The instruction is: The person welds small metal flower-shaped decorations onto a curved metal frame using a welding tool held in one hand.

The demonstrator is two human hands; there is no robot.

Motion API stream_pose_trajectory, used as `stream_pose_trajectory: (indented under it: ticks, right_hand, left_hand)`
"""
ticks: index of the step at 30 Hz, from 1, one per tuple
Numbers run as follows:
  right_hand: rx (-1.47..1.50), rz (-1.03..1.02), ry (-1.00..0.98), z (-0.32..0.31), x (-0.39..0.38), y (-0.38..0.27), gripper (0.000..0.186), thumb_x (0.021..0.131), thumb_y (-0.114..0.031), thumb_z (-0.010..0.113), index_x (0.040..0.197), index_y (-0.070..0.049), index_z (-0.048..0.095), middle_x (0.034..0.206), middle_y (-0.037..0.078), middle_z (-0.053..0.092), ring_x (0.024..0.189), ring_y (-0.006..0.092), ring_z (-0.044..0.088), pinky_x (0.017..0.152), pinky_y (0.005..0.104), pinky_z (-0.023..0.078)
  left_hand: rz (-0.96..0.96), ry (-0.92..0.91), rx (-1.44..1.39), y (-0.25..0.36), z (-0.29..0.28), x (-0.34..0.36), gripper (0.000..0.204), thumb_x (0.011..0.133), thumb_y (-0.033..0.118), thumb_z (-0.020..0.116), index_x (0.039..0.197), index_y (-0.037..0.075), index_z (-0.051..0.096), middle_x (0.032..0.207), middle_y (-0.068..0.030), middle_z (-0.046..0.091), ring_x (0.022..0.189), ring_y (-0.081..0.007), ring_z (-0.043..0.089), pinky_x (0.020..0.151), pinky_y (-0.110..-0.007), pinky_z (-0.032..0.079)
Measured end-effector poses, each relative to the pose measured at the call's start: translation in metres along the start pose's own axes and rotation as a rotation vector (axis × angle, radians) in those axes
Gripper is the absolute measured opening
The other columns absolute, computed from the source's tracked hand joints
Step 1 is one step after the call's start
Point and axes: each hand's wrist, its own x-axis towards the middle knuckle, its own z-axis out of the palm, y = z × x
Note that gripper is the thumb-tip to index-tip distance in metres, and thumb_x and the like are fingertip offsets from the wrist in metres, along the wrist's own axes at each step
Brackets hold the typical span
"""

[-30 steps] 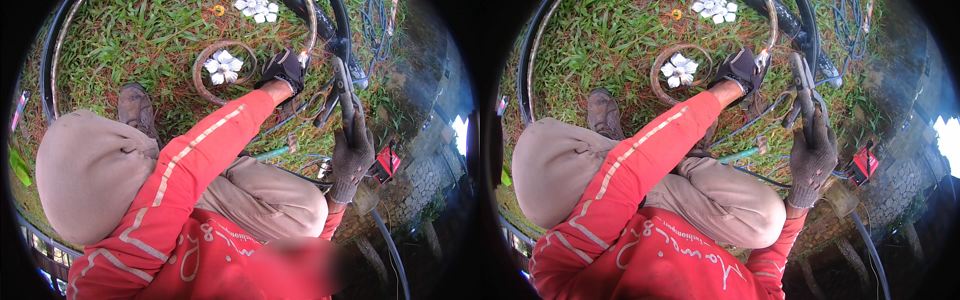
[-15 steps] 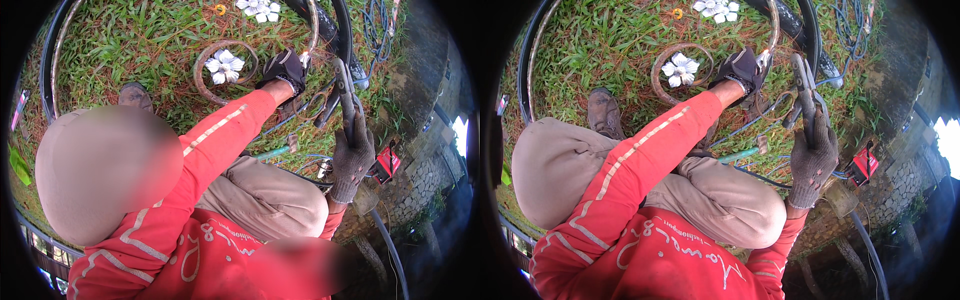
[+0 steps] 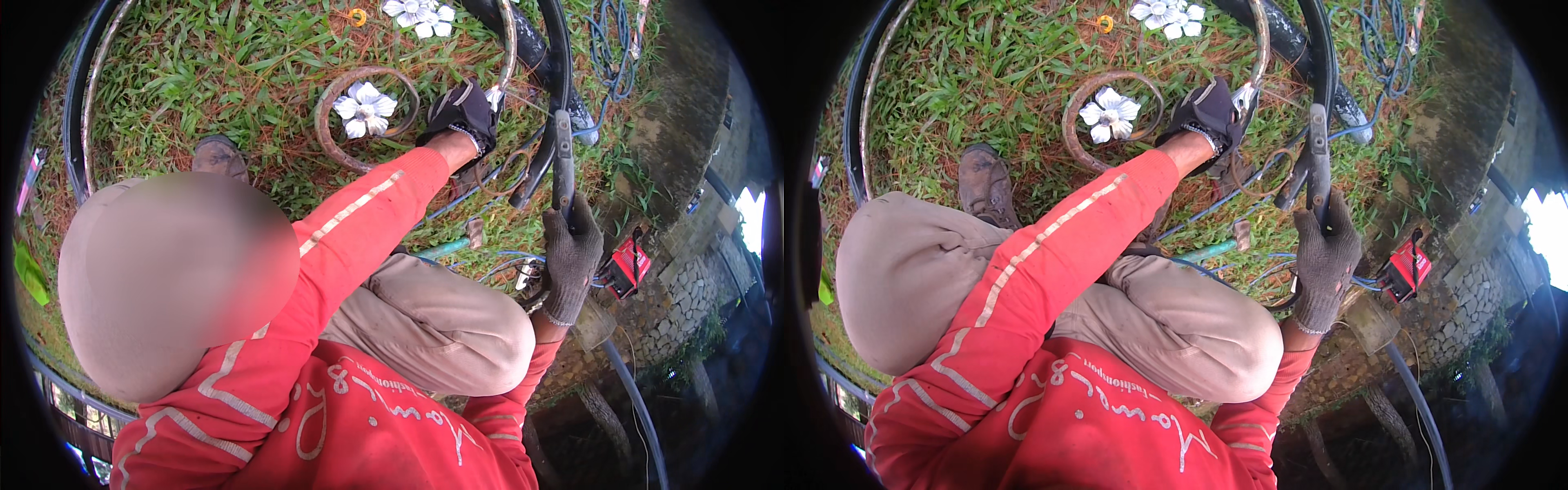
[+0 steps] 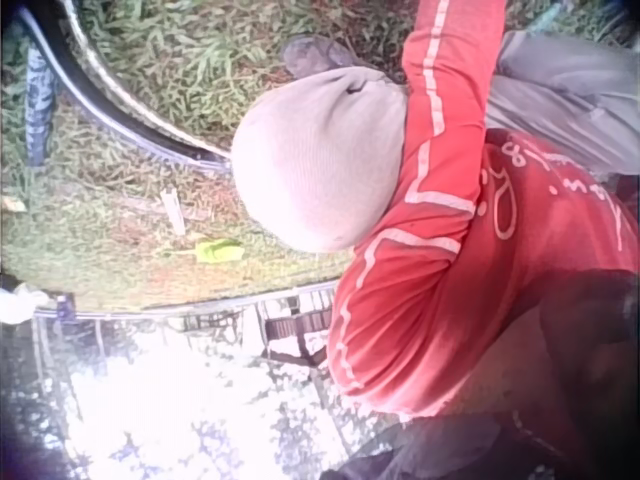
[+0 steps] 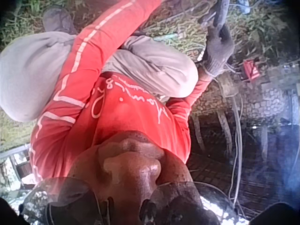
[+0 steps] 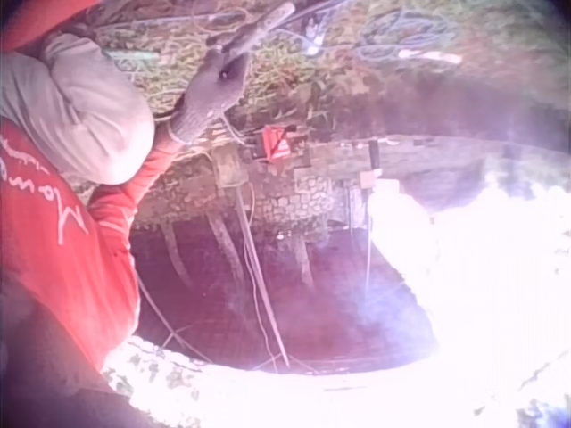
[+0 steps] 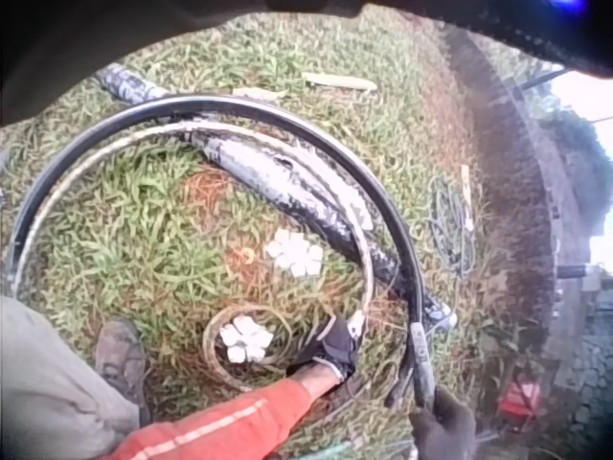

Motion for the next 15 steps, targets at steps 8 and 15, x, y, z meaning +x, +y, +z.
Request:
stream_pose_trajectory:
  ticks: [8, 15]
  right_hand:
    - [-0.435, -0.633, 0.289, 0.002, -0.009, -0.008, 0.05, 0.084, -0.003, 0.077, 0.134, -0.008, 0.073, 0.114, 0.021, 0.077, 0.104, 0.0351, 0.077, 0.089, 0.0433, 0.059]
    - [-0.326, -0.482, 0.204, -0.003, -0.005, -0.004, 0.05, 0.085, -0.006, 0.078, 0.134, -0.008, 0.073, 0.109, 0.019, 0.078, 0.1, 0.0299, 0.077, 0.087, 0.0413, 0.058]
  left_hand:
    - [-0.01, 0.024, 0.001, 0.001, 0.007, 0.0, 0.053, 0.1, 0.05, 0.064, 0.114, 0.0, 0.063, 0.098, -0.0266, 0.073, 0.092, -0.0461, 0.073, 0.075, -0.055, 0.057]
    - [-0.008, 0.03, 0.0, -0.004, 0.009, -0.003, 0.055, 0.102, 0.052, 0.062, 0.115, -0.002, 0.062, 0.095, -0.0267, 0.073, 0.091, -0.0466, 0.072, 0.076, -0.056, 0.056]
